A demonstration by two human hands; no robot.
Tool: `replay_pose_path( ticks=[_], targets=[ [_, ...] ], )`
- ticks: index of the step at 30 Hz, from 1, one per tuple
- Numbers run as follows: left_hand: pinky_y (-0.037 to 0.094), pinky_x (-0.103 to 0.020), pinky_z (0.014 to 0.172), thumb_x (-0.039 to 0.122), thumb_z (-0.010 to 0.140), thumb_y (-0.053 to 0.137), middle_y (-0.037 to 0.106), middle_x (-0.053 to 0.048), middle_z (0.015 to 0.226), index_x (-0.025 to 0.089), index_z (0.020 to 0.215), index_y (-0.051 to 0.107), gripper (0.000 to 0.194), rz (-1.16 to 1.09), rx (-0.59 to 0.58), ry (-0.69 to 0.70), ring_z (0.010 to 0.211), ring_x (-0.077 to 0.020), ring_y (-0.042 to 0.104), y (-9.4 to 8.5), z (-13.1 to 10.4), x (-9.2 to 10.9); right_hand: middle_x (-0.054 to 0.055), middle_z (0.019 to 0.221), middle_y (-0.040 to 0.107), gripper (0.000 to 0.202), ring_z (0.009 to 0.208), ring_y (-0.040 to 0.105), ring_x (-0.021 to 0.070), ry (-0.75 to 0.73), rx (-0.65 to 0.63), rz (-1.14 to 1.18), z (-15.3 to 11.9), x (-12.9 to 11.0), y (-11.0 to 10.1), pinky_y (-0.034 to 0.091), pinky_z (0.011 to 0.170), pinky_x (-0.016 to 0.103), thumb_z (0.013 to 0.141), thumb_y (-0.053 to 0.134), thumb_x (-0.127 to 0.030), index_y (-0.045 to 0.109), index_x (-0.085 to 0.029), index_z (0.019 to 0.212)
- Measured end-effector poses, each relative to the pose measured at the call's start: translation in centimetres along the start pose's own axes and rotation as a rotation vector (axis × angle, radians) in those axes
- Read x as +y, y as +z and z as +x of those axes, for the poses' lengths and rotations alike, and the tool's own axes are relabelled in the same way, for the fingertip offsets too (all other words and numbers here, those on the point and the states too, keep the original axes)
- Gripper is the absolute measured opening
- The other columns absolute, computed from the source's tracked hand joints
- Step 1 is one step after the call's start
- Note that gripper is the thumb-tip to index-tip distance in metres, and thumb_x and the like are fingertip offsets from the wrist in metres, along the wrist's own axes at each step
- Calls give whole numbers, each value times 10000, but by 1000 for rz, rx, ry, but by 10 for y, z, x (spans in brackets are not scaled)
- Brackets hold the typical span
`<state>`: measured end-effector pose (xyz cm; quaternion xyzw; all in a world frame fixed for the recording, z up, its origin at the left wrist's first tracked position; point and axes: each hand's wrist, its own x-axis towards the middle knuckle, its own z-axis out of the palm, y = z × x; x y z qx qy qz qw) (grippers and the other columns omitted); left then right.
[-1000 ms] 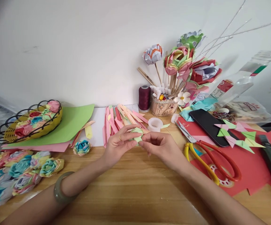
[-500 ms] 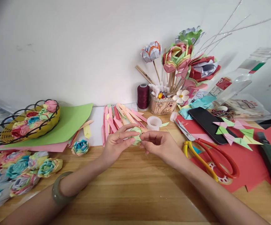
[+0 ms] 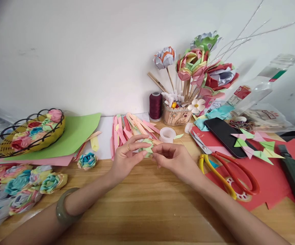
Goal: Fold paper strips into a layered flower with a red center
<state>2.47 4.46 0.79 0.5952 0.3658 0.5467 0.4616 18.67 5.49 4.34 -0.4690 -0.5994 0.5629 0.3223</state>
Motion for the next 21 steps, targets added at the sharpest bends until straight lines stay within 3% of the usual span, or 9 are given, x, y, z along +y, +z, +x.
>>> replay_pose_path(
  ticks=[4, 8, 15, 21],
  targets=[
    [513, -206, 618, 126, 709, 587, 514, -74, 1089, 202, 831, 665, 163, 51, 68, -25, 1015, -184, 519, 5, -2, 2, -34, 579, 559, 151, 500, 486, 79, -14, -20, 10, 1, 6, 1, 409, 505, 210, 634, 663, -297, 636, -165, 700],
    [511, -180, 558, 131, 705, 590, 488, -71, 1077, 194, 809, 655, 138, 70, 95, -27, 961, -169, 534, 9, -4, 4, -31, 565, 549, 170, 490, 477, 84, -21, 17, -30, 0, 8, 3, 389, 499, 219, 668, 618, -328, 619, -158, 682],
    [550, -267, 683, 139, 721, 602, 451, -67, 1096, 201, 836, 650, 139, 123, 106, 73, 1014, -182, 511, 11, -8, 3, -24, 551, 543, 202, 497, 460, 93, -25, 140, -88, 0, 5, 7, 379, 497, 227, 667, 578, -343, 617, -148, 703],
    [532, -317, 781, 146, 734, 602, 437, -57, 1064, 210, 838, 649, 131, 239, 110, 166, 1012, -177, 504, 11, -8, 2, -13, 550, 550, 321, 492, 462, 100, -39, 213, -87, -1, 4, 10, 389, 484, 236, 660, 613, -460, 644, -146, 716]
  ],
)
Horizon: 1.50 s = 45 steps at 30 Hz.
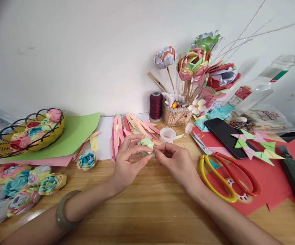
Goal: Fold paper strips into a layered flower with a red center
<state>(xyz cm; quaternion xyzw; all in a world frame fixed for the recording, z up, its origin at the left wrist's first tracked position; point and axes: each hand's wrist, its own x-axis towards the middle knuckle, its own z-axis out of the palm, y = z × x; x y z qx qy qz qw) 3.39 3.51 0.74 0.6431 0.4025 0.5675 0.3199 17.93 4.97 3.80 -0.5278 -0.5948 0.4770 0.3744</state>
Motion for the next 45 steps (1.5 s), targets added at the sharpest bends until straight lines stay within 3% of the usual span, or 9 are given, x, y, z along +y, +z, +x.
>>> replay_pose_path(
  ticks=[9, 18, 33, 38, 45],
  targets=[
    [558, -243, 656, 165, 739, 604, 410, -54, 1044, 205, 820, 643, 99, -84, 37, -43, 994, -169, 498, -1, 0, -1, 13, 622, 624, 260, 560, 531, 111, -12, -90, 149, 1, 5, -4, 399, 548, 228, 757, 573, -403, 659, -162, 710],
    [550, -237, 689, 166, 739, 606, 407, -46, 1047, 210, 826, 647, 105, -100, 36, -57, 996, -157, 499, -1, 1, -1, -18, 573, 570, 250, 550, 500, 102, 7, -82, 158, 3, 7, -1, 401, 556, 224, 700, 642, -407, 656, -162, 748],
    [532, -269, 726, 218, 730, 622, 430, -48, 1043, 213, 829, 653, 103, -26, 39, -69, 960, -153, 515, 0, 0, -2, -7, 640, 505, 262, 623, 501, 136, -221, -154, -168, 1, 9, -3, 408, 607, 255, 882, 372, -387, 504, -197, 758],
    [535, -258, 680, 215, 740, 609, 437, -62, 1049, 211, 829, 652, 99, -38, 38, -82, 996, -177, 501, -3, 1, -2, -5, 681, 518, 252, 660, 512, 129, -187, -246, -53, 4, 9, -7, 415, 645, 250, 881, 385, -378, 521, -192, 780],
    [541, -238, 643, 230, 737, 610, 456, -76, 1051, 202, 826, 650, 101, -50, 16, -134, 1083, -213, 463, -4, 1, 1, 9, 679, 553, 283, 607, 522, 122, -63, -294, 45, 8, 5, -11, 430, 587, 247, 788, 516, -443, 579, -168, 758]
  ],
)
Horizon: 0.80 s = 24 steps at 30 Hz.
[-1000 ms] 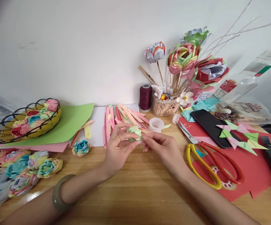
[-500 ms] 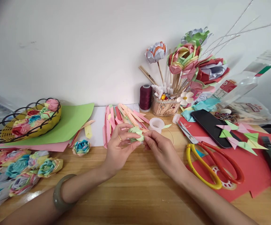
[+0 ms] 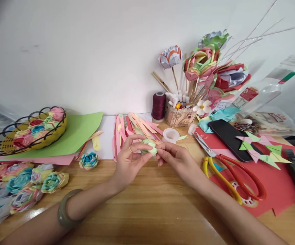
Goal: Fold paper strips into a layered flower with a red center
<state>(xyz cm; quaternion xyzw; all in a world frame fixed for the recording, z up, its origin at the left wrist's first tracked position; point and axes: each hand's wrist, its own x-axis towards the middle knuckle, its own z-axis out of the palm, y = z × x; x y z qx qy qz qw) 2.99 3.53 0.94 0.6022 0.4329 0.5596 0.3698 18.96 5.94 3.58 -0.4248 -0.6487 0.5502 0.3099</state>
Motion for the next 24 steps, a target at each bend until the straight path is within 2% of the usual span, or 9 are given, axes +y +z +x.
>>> replay_pose_path(
  ticks=[7, 10, 18, 24],
  targets=[
    [537, -239, 612, 248, 740, 609, 468, -69, 1034, 208, 788, 669, 87, -64, -14, 7, 989, -194, 518, -2, 2, 1, 12, 674, 589, 286, 551, 505, 93, 72, -35, 77, 1, 1, -3, 422, 549, 231, 735, 588, -442, 620, -158, 714],
    [534, -243, 606, 253, 740, 609, 476, -64, 1033, 212, 776, 676, 86, -98, -25, 5, 936, -178, 539, -1, 2, 1, 15, 661, 609, 291, 523, 507, 90, 96, -7, 101, 1, 0, -5, 425, 521, 233, 693, 628, -449, 640, -158, 706],
    [521, -232, 615, 218, 735, 613, 483, -66, 1038, 205, 765, 679, 73, -128, -53, -15, 946, -172, 538, -2, 3, 0, 16, 568, 633, 301, 504, 566, 107, 175, 32, 164, 0, 0, -5, 446, 506, 232, 580, 727, -417, 672, -143, 689],
    [524, -252, 620, 224, 729, 618, 501, -75, 1046, 194, 752, 675, 68, -131, -88, -13, 937, -182, 553, -3, 4, 0, 5, 545, 627, 281, 501, 580, 113, 176, 28, 159, 1, 0, -4, 454, 507, 235, 567, 739, -401, 662, -146, 654]
  ],
)
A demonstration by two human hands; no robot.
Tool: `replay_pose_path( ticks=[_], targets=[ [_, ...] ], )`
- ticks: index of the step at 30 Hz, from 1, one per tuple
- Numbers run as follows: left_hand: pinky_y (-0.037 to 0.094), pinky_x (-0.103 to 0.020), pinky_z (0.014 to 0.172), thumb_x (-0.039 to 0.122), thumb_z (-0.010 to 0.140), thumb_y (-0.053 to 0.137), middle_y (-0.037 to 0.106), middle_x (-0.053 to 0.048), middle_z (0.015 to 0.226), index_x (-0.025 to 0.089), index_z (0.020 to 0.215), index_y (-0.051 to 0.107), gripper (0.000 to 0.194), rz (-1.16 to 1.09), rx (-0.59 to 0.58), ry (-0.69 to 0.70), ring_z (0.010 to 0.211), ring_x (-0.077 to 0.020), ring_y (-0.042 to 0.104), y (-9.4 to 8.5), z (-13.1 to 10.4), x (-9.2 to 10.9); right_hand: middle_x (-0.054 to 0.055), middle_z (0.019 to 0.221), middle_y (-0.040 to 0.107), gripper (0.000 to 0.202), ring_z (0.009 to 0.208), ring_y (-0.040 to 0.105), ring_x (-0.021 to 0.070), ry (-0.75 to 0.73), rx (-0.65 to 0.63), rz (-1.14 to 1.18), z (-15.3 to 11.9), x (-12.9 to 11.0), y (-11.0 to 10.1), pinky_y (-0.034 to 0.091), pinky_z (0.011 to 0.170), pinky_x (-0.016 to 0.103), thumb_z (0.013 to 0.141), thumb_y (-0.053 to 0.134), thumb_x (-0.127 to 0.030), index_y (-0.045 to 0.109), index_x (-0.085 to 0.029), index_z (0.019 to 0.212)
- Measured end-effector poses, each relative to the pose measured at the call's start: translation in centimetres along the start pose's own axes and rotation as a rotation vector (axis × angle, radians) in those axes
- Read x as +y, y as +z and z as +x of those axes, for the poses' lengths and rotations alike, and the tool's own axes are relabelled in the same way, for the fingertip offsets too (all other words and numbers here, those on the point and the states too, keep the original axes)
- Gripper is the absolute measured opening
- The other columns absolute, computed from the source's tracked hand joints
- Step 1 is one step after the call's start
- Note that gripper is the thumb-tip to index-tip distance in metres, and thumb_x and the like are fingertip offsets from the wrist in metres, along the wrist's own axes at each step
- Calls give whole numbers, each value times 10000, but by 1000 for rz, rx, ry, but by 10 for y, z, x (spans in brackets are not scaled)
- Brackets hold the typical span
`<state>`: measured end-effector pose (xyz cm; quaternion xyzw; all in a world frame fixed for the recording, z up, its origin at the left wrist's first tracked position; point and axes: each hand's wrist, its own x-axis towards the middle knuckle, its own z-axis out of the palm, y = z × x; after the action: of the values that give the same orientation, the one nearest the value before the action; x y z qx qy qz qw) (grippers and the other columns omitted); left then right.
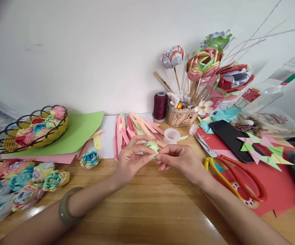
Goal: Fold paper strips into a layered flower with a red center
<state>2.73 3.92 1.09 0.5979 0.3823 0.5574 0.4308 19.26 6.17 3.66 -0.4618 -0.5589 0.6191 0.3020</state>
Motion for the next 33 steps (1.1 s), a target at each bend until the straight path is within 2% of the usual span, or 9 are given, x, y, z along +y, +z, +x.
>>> replay_pose_path(
  ticks=[8, 14, 22, 25, 33],
  targets=[
    [522, -290, 717, 222, 758, 585, 493, -74, 1063, 212, 794, 671, 94, -47, -91, -28, 1068, -214, 487, -1, 0, -2, -19, 528, 596, 259, 470, 553, 91, 13, -17, 43, 1, 2, 1, 467, 497, 226, 535, 767, -366, 626, -153, 575],
    [510, -275, 733, 212, 775, 562, 471, -74, 1074, 208, 811, 664, 108, -104, -45, -52, 1081, -200, 470, -2, 1, -4, -5, 615, 641, 240, 507, 558, 76, -6, -35, 97, 1, 4, 0, 450, 517, 205, 576, 754, -328, 678, -151, 719],
    [499, -286, 765, 199, 766, 572, 474, -75, 1055, 199, 796, 668, 101, -52, -69, -20, 1067, -189, 472, 1, 1, -5, -32, 502, 600, 226, 474, 540, 70, 37, -24, 95, 2, 3, 2, 434, 491, 187, 534, 782, -281, 620, -139, 602],
    [495, -297, 771, 214, 765, 575, 468, -74, 1075, 200, 794, 668, 98, -22, -88, -42, 1081, -201, 467, 1, 1, -5, -33, 493, 598, 229, 472, 537, 69, 39, -38, 78, 3, 6, 1, 434, 494, 186, 531, 785, -277, 622, -138, 613],
    [382, -350, 935, 173, 741, 583, 506, -66, 1031, 186, 767, 638, 63, -42, -15, -108, 1110, -197, 447, -2, 3, -4, 2, 652, 643, 217, 550, 577, 84, -28, -80, 68, 1, 3, -2, 448, 533, 204, 648, 709, -339, 686, -158, 765]
  ],
)
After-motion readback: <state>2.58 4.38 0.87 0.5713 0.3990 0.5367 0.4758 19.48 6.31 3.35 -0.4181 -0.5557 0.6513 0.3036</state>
